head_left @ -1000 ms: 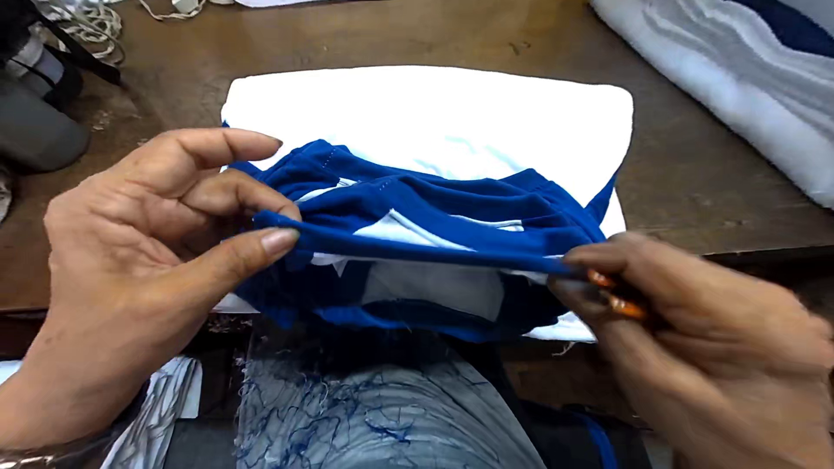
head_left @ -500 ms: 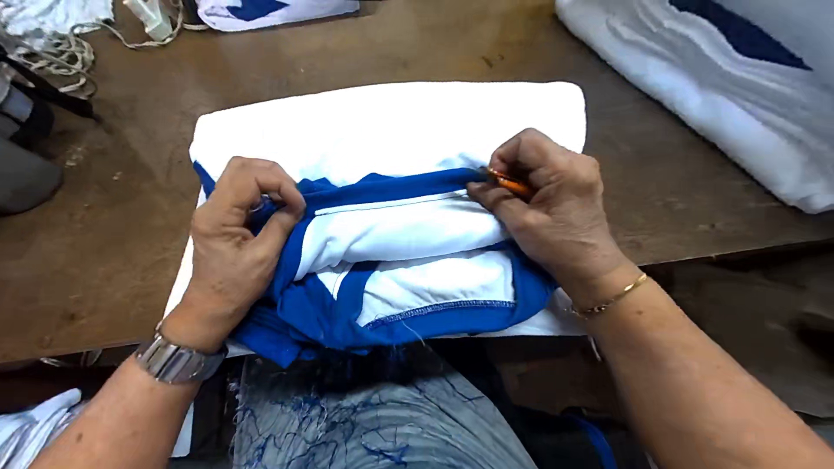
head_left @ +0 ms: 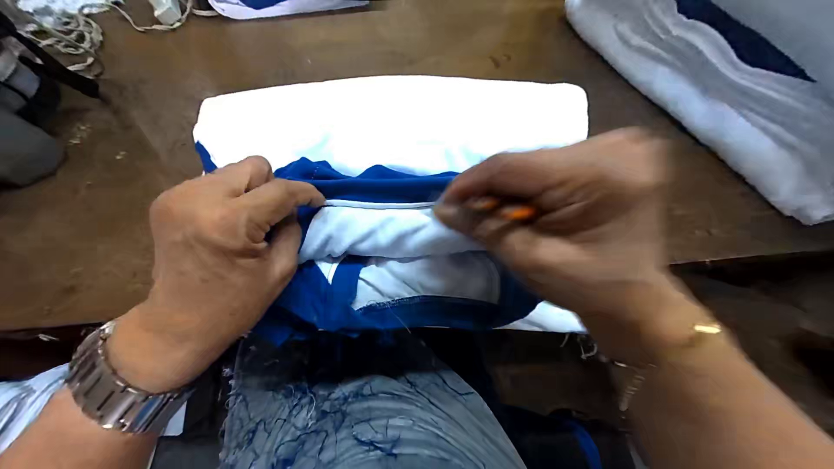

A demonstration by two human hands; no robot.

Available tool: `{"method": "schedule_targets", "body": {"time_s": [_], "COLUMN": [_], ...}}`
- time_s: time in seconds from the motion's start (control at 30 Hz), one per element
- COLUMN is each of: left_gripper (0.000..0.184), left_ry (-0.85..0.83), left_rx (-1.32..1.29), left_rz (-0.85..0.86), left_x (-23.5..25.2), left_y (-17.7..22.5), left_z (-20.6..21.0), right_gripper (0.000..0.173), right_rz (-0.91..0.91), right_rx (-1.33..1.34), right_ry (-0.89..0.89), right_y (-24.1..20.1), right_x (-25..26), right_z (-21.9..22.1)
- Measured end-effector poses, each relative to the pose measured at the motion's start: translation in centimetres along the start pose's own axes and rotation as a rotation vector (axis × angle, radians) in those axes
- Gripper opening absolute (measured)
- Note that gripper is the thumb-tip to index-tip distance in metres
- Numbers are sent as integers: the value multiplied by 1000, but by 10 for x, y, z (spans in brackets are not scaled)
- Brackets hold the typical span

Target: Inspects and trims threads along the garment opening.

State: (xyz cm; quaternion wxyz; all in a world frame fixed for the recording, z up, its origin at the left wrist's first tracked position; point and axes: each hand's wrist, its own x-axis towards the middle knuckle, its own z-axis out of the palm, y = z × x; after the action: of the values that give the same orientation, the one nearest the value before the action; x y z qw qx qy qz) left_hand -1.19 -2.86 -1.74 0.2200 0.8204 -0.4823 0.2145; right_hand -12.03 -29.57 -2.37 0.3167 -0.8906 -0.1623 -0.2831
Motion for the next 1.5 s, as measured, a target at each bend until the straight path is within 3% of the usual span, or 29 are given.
{"method": "schedule_targets", "body": {"time_s": [0.13, 0.3, 0.47, 0.6, 0.7, 0.77, 0.83, 1.0, 1.07, 1.13, 1.23, 1.37, 1.5], "left_gripper": [18, 40, 24, 10, 12, 19, 17, 15, 19, 21, 22, 15, 25], "left_ry": [-44, -268, -279, 33, 337, 454, 498, 457, 430, 421, 407, 389, 375], "left_rx": [-68, 114, -1, -458, -1012, -1352, -1510, -1470, -1460, -1478, -1513, -1376, -1305], "left_rz": [-56, -162, -235, -351, -588, -738, -809, -687, -659, -680, -678, -711, -790], "left_x": [-8, -32, -49, -67, -78, -81, -84, -88, -92, -94, -95, -91, -85], "left_y": [33, 51, 53, 62, 67, 71, 76, 77, 78, 79, 78, 82, 89], "left_z": [-2, 9, -2, 1, 8, 15, 22, 26, 27, 28, 28, 30, 29], "right_gripper": [24, 20, 23, 24, 29, 32, 32, 16, 25, 30, 16, 18, 15], "right_rz": [221, 415, 567, 348, 154, 116, 113, 161, 153, 131, 53, -105, -135], "right_rx": [176, 674, 944, 845, 817, 751, 684, 590, 514, 338, 223, -58, -220], "right_ry": [-108, -173, -233, -146, -123, -106, -100, 49, 34, 9, 64, 90, 79], "right_y": [10, -16, -3, -2, 2, 1, 1, -25, -47, -58, -57, -62, -76], "right_x": [0, 23, 18, 1, -9, -11, -12, -21, -31, -42, -53, -59, -67], "right_z": [37, 45, 56, 62, 62, 65, 66, 57, 52, 57, 74, 74, 71]}}
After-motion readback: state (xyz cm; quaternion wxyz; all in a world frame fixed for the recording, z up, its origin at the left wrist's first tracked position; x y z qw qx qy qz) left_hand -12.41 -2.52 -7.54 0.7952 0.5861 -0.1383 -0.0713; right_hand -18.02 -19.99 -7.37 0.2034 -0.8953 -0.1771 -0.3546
